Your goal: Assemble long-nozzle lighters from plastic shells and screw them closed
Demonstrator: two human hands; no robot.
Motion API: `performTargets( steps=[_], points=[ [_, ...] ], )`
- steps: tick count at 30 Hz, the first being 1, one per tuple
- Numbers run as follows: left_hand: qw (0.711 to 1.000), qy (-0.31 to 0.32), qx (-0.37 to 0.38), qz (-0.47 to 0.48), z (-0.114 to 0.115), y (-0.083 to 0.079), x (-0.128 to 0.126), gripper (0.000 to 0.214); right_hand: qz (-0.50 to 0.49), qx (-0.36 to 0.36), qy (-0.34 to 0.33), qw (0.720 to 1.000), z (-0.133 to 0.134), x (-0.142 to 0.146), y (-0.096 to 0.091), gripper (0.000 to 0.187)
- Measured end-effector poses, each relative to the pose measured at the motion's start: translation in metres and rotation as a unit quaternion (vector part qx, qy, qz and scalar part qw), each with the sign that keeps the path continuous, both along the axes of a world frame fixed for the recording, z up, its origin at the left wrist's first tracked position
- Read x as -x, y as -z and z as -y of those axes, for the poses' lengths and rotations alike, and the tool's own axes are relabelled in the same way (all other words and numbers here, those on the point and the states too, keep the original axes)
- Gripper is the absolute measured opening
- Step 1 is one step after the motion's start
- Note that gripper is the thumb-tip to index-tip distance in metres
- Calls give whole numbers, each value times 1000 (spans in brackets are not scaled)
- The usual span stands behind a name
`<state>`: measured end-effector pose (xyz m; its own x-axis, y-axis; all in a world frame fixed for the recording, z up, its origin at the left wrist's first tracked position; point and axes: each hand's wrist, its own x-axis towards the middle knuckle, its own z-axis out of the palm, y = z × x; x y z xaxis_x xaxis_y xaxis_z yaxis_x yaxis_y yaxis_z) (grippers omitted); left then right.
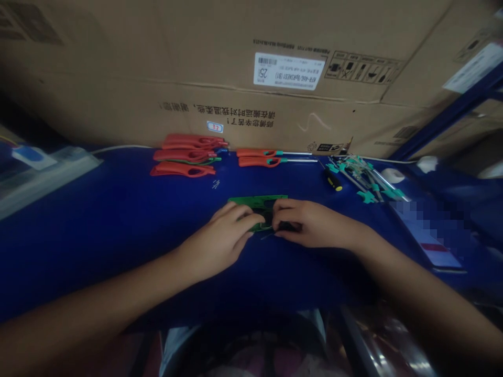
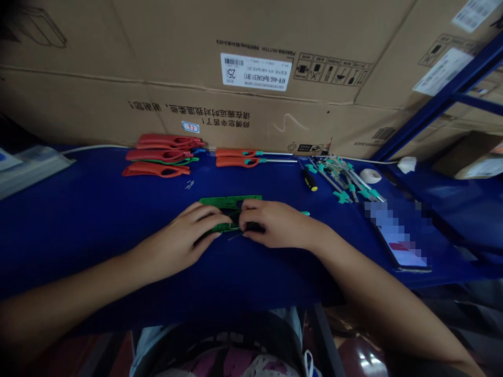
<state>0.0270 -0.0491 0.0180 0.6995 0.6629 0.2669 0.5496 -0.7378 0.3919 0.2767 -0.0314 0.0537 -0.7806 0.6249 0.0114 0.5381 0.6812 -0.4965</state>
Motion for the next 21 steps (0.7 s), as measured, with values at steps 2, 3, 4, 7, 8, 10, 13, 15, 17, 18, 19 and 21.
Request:
performTargets(
  steps=[2, 3, 4, 7, 8, 10, 13, 15, 17, 18, 19, 21],
  points=[
    [1000, 5, -3, -6, 0, -1, 0, 29, 11, -5, 1, 1000, 1, -1, 0, 3],
    [1000, 6, -7, -7, 1, -1, 0, 28, 10, -7, 4, 1000, 1, -1, 1, 3],
    [1000, 6, -13, -8, 1, -1, 0, 28, 5, -12, 8, 1000, 0, -1, 2, 9],
    [1000, 5, -25, -15, 2, 0, 1, 31, -6, -36, 28, 999, -1, 1, 7, 22],
    [999, 4, -27, -17, 2, 0, 2, 31, -6, -43, 33, 999, -2, 1, 9, 21],
    [999, 2, -30, -21, 3, 0, 2, 32, -8, -53, 33, 998, -3, 2, 10, 9],
    [999, 1, -33, -27, 3, -1, 1, 32, -6, -59, 16, 998, -3, 2, 11, 11],
    [999, -1, -37, -31, 4, -2, 1, 31, -1, -55, 7, 998, -2, 1, 10, 14],
    [999, -3, -42, -32, 4, -3, 0, 29, -5, -48, 4, 999, -2, 1, 9, 14],
    [999, -2, -43, -32, 4, -3, 0, 29, -11, -46, 3, 999, -2, 1, 9, 13],
    [998, -1, -44, -33, 4, -4, 0, 29, -17, -45, 3, 999, -3, 1, 9, 13],
    [998, 0, -45, -36, 5, -4, 0, 30, -27, -47, 3, 999, -3, 1, 10, 14]
  ],
)
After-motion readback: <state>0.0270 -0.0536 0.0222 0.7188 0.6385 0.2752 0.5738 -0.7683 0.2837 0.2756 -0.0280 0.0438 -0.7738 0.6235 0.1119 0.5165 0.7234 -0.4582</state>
